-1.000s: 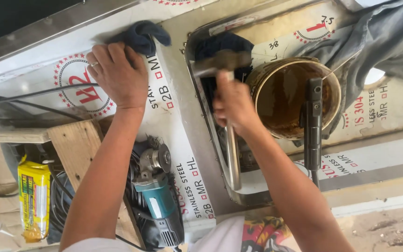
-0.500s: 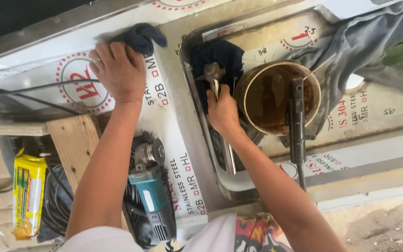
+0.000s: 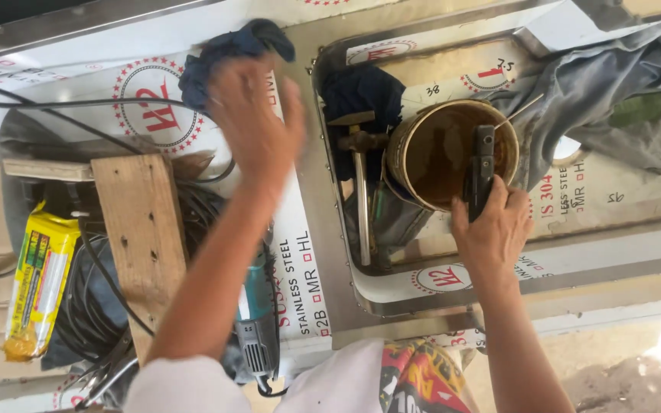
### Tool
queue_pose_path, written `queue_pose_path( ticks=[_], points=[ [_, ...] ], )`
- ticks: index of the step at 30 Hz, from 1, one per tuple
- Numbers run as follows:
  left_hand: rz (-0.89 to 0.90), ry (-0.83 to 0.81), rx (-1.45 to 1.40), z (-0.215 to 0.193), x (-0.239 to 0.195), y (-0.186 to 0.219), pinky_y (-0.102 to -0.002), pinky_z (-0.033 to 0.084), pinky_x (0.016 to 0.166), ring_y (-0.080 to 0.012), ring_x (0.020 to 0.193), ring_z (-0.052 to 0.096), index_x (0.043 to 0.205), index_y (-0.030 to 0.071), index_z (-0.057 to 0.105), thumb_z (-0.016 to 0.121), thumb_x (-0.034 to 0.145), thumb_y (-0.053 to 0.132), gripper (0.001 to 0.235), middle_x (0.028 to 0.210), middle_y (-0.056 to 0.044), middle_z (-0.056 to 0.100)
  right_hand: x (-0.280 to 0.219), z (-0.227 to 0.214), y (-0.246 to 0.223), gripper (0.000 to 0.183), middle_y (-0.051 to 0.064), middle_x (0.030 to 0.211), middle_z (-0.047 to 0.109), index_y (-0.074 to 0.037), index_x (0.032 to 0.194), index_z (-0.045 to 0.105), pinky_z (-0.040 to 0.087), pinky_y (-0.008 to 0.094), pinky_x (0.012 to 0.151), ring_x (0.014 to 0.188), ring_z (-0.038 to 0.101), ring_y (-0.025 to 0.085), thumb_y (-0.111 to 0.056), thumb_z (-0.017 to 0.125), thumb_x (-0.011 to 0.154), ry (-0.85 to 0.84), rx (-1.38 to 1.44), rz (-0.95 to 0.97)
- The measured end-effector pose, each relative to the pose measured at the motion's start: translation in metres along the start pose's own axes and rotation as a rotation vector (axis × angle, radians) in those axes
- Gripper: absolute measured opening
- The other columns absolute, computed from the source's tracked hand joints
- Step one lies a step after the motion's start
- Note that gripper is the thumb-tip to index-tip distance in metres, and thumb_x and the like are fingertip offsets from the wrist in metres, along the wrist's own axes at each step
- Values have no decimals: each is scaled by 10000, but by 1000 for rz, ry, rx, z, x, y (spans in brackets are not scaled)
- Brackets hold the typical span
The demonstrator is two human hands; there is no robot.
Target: The recorder is seen fabricating a metal sink by welding and hammering various parts.
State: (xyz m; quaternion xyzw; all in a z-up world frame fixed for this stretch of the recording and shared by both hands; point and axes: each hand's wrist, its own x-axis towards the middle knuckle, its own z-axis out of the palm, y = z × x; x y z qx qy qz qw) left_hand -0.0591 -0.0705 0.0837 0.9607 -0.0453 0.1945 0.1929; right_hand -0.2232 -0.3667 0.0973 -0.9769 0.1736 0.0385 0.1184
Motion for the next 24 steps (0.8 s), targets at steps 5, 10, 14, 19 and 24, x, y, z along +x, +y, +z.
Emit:
queue_pose_path(
  ticks=[5,10,14,19,24],
  points=[
    [164,-242,-699,-49,-93,91,-399,537,824,-242,910,673,984,102,668,770,948,159,122,939,-58,707,-12,18,20,574,264,1271,557,72,1466,498,504,500,952,1129,598,427,-158,738,998,85,100,-18],
    [61,-428,-956,-39,-113,86,-369,567,823,-237,902,707,1022,54,702,741,996,256,207,964,-88,733,4,-51,-34,534,190,1176,614,5,1607,451,534,400,852,943,635,284,-88,646,1119,145,353,-107],
    [-16,-434,-1111,-47,-88,73,-422,505,989,-289,1055,680,1187,20,693,515,1099,332,369,1081,-136,726,12,-53,-85,591,43,1020,671,-76,1634,304,490,240,567,676,559,97,-86,473,1068,-324,1018,92],
    [-265,-404,-993,-51,-95,65,-527,385,1177,-281,1127,675,1183,19,671,420,1131,355,422,1018,-99,716,13,-27,-112,638,24,870,661,-113,1656,249,463,230,479,574,522,61,-116,488,1064,-466,962,119],
    [-292,-449,-949,-52,-93,60,-597,170,1317,-346,1324,618,1094,24,696,356,1128,252,411,815,-61,611,16,-35,-124,621,102,898,704,-54,1592,297,531,299,547,574,629,114,-117,534,1021,-441,612,-67]
  ],
)
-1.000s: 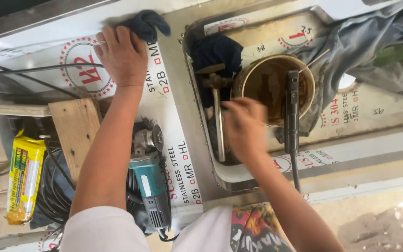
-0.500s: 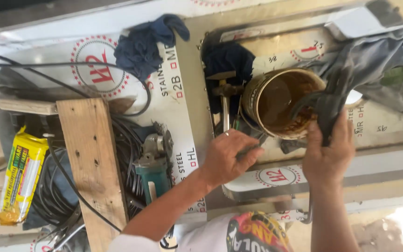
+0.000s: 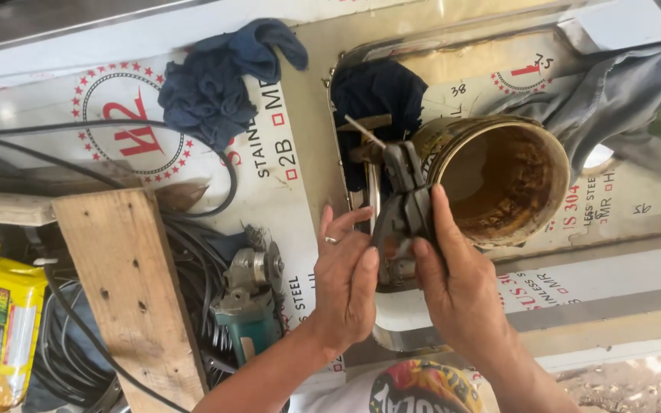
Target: The recorder is seen fabricating a metal sink by welding and hammering various parts.
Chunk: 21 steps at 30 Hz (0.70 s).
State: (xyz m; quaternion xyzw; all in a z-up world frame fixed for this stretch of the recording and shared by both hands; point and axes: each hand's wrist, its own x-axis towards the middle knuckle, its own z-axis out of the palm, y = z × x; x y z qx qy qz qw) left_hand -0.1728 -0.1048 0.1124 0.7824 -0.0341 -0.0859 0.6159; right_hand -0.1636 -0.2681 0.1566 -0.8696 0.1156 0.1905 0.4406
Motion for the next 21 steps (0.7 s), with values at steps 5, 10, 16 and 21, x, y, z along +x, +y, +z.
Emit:
queue_pose_path(
  ticks=[5,10,16,21],
  points=[
    [-50,-30,-63,-2,4,3,-594,192,1281,-367,1372,554,1105,18,707,320,1119,234,444,853,-79,626,2,3,5,621,126,855,703,-45,1592,307,533,319,558,568,616,164,-120,534,1019,-25,22,28],
    [-12,-33,-16,-6,10,4,-574,238,1272,-397,1332,571,1092,23,695,313,1137,253,448,923,-98,665,2,2,10,603,153,928,681,-6,1593,316,539,311,620,671,638,164,-104,541,1042,-2,-1,-121],
    [34,-1,771,-51,68,10,-449,569,780,-382,1004,663,1240,53,688,615,1031,183,257,1156,-182,660,2,-3,15,665,45,655,626,-83,1630,282,480,261,485,515,544,104,-148,547,1023,42,121,160],
    [78,103,1391,-94,126,-32,-442,573,799,-416,1123,598,1381,-27,619,657,769,60,619,1299,-235,516,0,-4,19,670,18,673,591,-91,1646,260,461,247,464,523,515,79,-148,526,1034,9,254,139]
  ],
)
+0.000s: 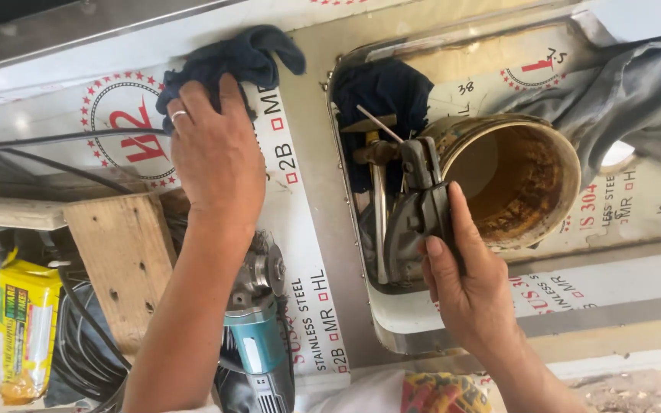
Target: The recorder is seen fabricating a metal sink by welding and hammering various parts.
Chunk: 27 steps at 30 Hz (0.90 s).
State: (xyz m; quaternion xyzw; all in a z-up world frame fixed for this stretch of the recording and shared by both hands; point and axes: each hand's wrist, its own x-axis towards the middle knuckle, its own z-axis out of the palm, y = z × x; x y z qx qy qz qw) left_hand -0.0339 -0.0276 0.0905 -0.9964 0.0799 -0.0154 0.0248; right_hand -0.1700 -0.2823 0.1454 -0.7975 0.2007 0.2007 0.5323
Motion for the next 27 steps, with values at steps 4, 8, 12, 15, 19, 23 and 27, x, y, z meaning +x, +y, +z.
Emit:
queue_pose_path(
  ticks=[4,8,12,15,19,23,27],
  points=[
    [-52,-167,-288,3,-14,23,-437,576,856,-404,1118,608,1397,0,634,620,952,-29,446,1215,-239,541,-2,-3,2,646,2,720,637,-85,1624,262,481,237,480,531,541,70,-146,522,1036,-8,-39,-37],
    [-132,-313,-606,-3,-21,30,-498,549,859,-362,1018,640,1299,144,715,678,1018,133,284,1118,-160,614,-1,-3,9,657,10,790,648,-96,1630,243,476,236,467,551,537,67,-140,519,1036,-15,35,-33],
    [203,206,-204,19,-9,16,-542,492,1080,-330,1353,520,1414,209,672,685,1091,149,329,1440,-71,544,-4,-7,13,657,9,768,645,-100,1633,242,475,234,466,544,536,64,-142,517,1038,-11,57,-27],
    [244,184,17,40,-10,24,-595,430,1108,-387,1393,475,1525,137,531,636,1044,384,550,1580,-152,449,-6,-7,7,684,29,705,606,-134,1655,252,457,250,453,516,507,80,-145,524,1028,-6,60,85],
    [152,-6,-65,24,-33,51,-552,486,1004,-428,1245,532,1544,42,426,628,1008,393,672,1601,-259,384,-7,-6,11,658,11,768,639,-93,1633,252,477,239,487,553,525,70,-135,520,1034,-21,49,-5],
    [114,-135,-63,14,-26,45,-478,549,797,-390,1029,604,1582,170,444,638,1033,336,605,1458,-284,467,-9,-8,14,659,15,781,632,-76,1635,247,487,236,500,574,536,69,-136,524,1040,-33,64,-53],
    [-1,-218,-33,17,-22,44,-458,558,658,-428,996,620,1602,187,443,618,1095,381,570,1210,-279,530,-8,-7,13,651,9,836,664,-65,1628,251,498,234,512,595,546,68,-136,526,1042,-40,72,-80]
  ],
)
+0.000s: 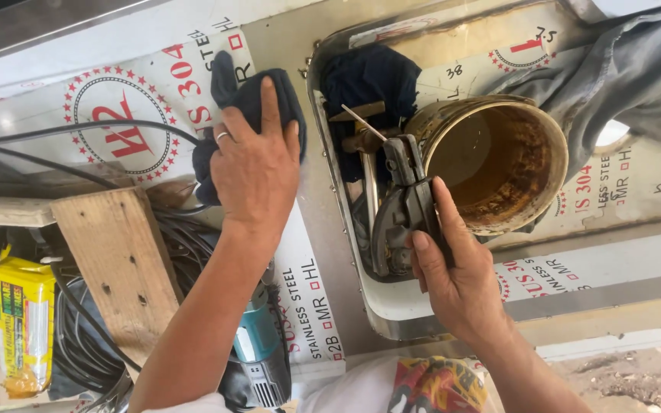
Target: The recorder is seen fabricating a metal sink by welding and hammering various parts.
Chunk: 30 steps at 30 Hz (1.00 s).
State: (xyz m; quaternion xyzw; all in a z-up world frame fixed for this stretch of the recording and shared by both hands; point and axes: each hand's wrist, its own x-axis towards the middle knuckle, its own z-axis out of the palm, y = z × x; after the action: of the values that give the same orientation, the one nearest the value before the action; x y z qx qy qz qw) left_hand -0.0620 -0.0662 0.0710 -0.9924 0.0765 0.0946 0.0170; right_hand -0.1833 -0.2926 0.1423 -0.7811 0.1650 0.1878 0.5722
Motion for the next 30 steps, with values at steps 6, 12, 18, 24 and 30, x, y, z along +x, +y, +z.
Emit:
queue_pose_path(
  ticks=[6,12,18,24,30],
  points=[
    [47,215,122,1,-7,2,-440,513,760,-393,1082,594,1566,194,462,647,1019,460,635,1364,-262,495,1,4,0,664,10,811,661,-64,1623,260,488,233,503,578,535,66,-134,542,1027,-21,-25,1],
    [80,321,-178,-32,-30,12,-472,476,906,-348,1062,569,1365,89,644,683,1049,395,441,1247,-186,535,0,5,-5,658,23,725,632,-76,1626,293,468,235,500,556,526,72,-132,548,1023,-19,-80,69],
    [206,67,-1101,-11,-107,47,-463,449,1018,-220,960,648,1057,76,723,539,1096,304,295,935,-74,724,4,8,-9,611,139,993,715,15,1571,339,552,300,722,775,679,174,-106,568,1017,4,-282,-170],
    [137,0,-1329,-12,-110,42,-577,134,1307,-297,1344,577,1095,63,744,342,1152,402,528,883,-26,662,2,19,-12,581,243,1214,675,46,1559,357,549,343,827,1000,711,279,-86,563,1031,9,-338,-272],
    [116,-43,-1432,-9,-112,42,-599,72,1332,-274,1327,596,1041,60,736,336,1156,365,516,839,-11,714,5,25,-10,587,224,1132,676,20,1551,373,557,361,791,934,714,313,-86,584,1014,23,-399,-276]
  ],
)
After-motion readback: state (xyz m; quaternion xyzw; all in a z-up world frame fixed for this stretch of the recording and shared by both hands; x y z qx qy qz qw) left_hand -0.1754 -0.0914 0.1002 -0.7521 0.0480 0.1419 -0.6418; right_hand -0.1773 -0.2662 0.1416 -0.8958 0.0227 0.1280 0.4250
